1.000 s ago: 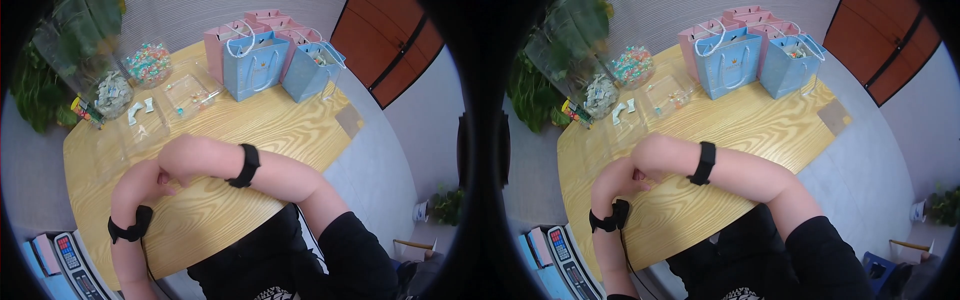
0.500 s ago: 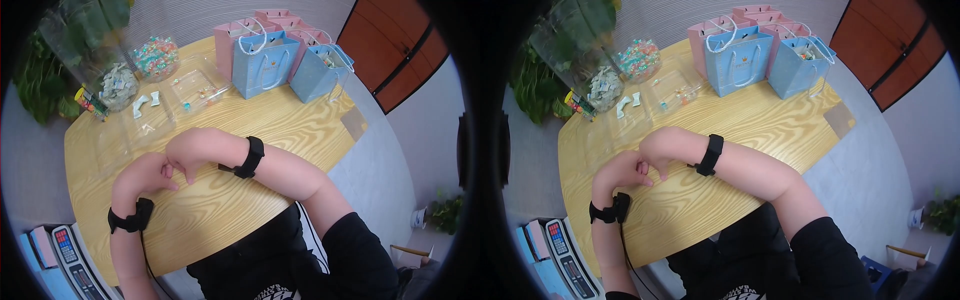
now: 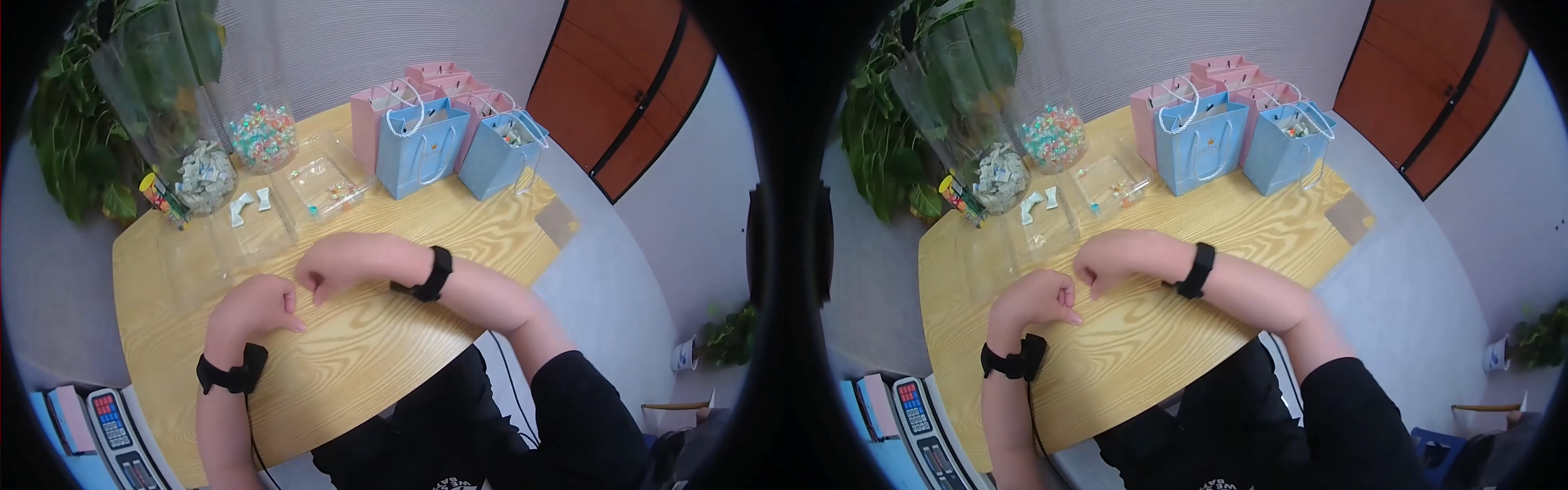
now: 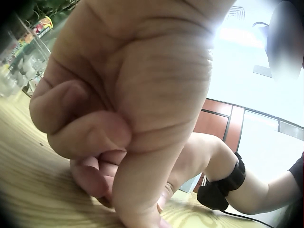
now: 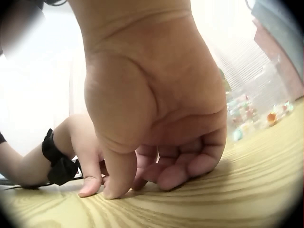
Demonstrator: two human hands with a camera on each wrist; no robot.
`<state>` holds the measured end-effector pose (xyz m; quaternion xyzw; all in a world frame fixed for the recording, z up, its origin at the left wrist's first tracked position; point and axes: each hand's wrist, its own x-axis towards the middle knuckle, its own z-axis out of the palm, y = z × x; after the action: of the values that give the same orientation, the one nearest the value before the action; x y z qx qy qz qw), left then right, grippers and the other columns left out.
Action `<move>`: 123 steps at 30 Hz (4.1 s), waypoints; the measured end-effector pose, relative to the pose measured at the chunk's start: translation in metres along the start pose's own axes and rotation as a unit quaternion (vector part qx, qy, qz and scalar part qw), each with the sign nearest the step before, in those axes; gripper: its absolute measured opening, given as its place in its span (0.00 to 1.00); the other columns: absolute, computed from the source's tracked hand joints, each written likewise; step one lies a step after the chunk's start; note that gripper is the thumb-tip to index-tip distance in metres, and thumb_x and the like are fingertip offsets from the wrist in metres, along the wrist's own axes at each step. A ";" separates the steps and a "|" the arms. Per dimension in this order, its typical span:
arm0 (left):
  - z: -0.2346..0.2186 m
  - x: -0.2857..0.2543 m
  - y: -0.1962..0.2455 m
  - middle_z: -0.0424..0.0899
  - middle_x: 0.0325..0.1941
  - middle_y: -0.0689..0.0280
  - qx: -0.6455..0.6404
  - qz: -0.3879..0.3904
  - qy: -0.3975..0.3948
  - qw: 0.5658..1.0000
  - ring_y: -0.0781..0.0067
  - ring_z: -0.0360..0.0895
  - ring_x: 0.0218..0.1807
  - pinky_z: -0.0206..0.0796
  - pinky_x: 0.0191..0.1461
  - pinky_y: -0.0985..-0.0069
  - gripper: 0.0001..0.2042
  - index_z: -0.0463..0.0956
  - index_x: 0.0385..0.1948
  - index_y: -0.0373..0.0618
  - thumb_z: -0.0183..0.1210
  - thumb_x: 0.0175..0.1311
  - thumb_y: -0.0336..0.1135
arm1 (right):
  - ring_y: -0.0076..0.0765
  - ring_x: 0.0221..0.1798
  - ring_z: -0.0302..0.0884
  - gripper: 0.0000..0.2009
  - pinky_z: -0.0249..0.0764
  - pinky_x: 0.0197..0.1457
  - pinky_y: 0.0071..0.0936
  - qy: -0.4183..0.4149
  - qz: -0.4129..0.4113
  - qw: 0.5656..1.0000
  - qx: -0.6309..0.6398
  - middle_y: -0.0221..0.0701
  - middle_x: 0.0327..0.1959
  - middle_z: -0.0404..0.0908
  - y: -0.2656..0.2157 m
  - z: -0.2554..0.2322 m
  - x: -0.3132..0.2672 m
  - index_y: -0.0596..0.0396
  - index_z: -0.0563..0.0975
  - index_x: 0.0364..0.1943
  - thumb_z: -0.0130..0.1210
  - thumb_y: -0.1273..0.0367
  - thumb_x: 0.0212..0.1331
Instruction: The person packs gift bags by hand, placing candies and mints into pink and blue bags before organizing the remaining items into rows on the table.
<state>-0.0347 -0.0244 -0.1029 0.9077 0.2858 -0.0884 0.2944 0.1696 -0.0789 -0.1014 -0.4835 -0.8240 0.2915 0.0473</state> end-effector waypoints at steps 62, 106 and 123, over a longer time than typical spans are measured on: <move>-0.038 -0.066 0.076 0.80 0.55 0.53 0.082 0.107 0.198 0.971 0.51 0.79 0.40 0.71 0.45 0.63 0.14 0.83 0.22 0.37 0.60 0.55 0.41 | 0.17 0.36 0.68 0.17 0.64 0.37 0.19 0.259 0.308 0.894 0.199 0.25 0.35 0.78 -0.025 -0.043 -0.095 0.60 0.78 0.51 0.48 0.65 0.64; -0.089 -0.097 0.066 0.79 0.35 0.62 -0.077 0.258 0.731 0.627 0.72 0.74 0.36 0.65 0.43 0.77 0.05 0.73 0.26 0.36 0.56 0.61 0.26 | 0.38 0.62 0.66 0.39 0.57 0.67 0.45 0.386 -0.069 0.787 0.476 0.38 0.59 0.71 -0.060 -0.034 -0.006 0.50 0.52 0.71 0.34 0.38 0.67; -0.082 -0.062 0.028 0.75 0.53 0.57 -0.076 0.170 0.707 0.682 0.70 0.72 0.52 0.63 0.56 0.74 0.06 0.73 0.36 0.35 0.55 0.67 0.29 | 0.36 0.62 0.68 0.36 0.64 0.62 0.42 0.183 -0.261 0.483 0.816 0.30 0.62 0.70 -0.077 -0.015 0.097 0.46 0.63 0.64 0.45 0.36 0.61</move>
<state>-0.0699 -0.0240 -0.0023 0.7080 0.2559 0.6530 0.0824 0.0644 -0.0204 -0.0679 -0.0331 -0.2776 0.7121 0.6439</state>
